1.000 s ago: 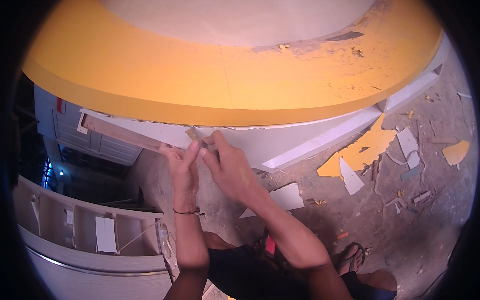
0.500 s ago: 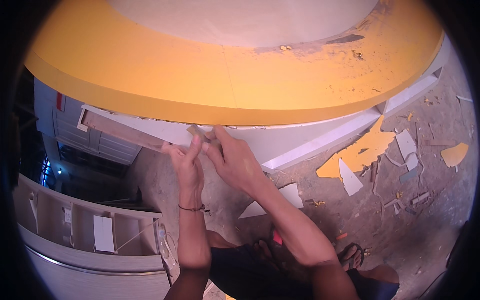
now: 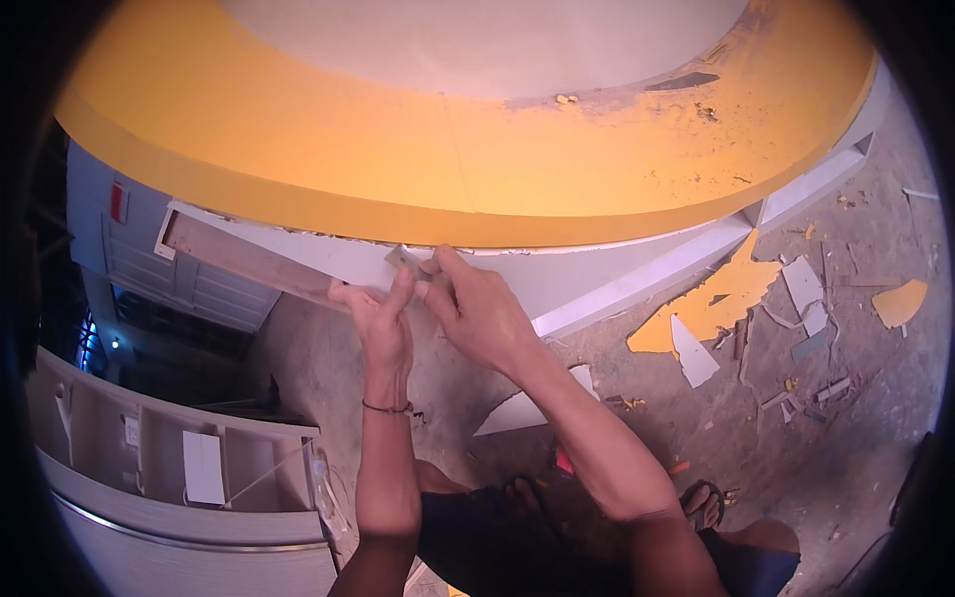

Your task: The person cleans the edge of a curved yellow furniture piece with a cloth and then uses a utility knife and a metal straight edge to trim off excess white laminate material from the corner.

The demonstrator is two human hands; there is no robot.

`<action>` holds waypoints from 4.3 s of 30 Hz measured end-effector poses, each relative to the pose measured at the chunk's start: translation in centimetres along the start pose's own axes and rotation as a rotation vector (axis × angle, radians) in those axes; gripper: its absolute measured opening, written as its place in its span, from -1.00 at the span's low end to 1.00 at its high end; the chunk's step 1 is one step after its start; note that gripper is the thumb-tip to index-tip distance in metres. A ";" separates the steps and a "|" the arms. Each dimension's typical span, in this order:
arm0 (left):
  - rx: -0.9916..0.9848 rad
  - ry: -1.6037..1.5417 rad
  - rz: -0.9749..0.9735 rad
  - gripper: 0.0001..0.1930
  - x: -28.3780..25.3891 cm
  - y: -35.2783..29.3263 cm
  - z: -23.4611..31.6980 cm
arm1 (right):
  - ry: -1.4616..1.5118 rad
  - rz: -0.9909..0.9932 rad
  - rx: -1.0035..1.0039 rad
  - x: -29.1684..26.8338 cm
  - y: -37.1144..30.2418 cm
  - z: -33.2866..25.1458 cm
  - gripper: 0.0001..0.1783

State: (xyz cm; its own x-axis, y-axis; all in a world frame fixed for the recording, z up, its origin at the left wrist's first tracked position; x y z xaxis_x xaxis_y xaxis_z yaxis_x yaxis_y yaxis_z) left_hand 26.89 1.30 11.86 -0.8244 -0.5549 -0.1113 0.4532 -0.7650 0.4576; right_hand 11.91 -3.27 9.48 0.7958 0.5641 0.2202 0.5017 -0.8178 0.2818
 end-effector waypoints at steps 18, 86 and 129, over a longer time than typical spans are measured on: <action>-0.005 0.018 0.119 -0.11 1.7 0.4 0.9 | -0.138 0.052 -0.287 -0.2 1.7 0.9 -0.73; 0.155 0.155 0.051 0.13 2.0 -0.9 -2.2 | -0.364 -0.030 -0.226 -3.4 0.9 2.3 -0.63; 0.047 0.047 0.007 -0.01 1.1 -0.6 -3.5 | -0.289 -0.027 -0.123 -2.3 -0.1 1.3 -0.68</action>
State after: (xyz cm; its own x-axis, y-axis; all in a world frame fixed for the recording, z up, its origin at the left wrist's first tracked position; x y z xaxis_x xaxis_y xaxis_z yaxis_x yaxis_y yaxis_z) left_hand 26.93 0.04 8.37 -0.8043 -0.5753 -0.1486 0.4412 -0.7457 0.4992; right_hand 10.43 -4.64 7.77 0.8553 0.5149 -0.0585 0.4929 -0.7735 0.3984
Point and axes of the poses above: each hand's wrist, its own y-axis towards the middle knuckle, its own x-axis out of the palm, z = x × y, the point moved 2 cm from there along y, towards the middle knuckle, and after that the axes turned 8 degrees about y, right-handed, at the moved point
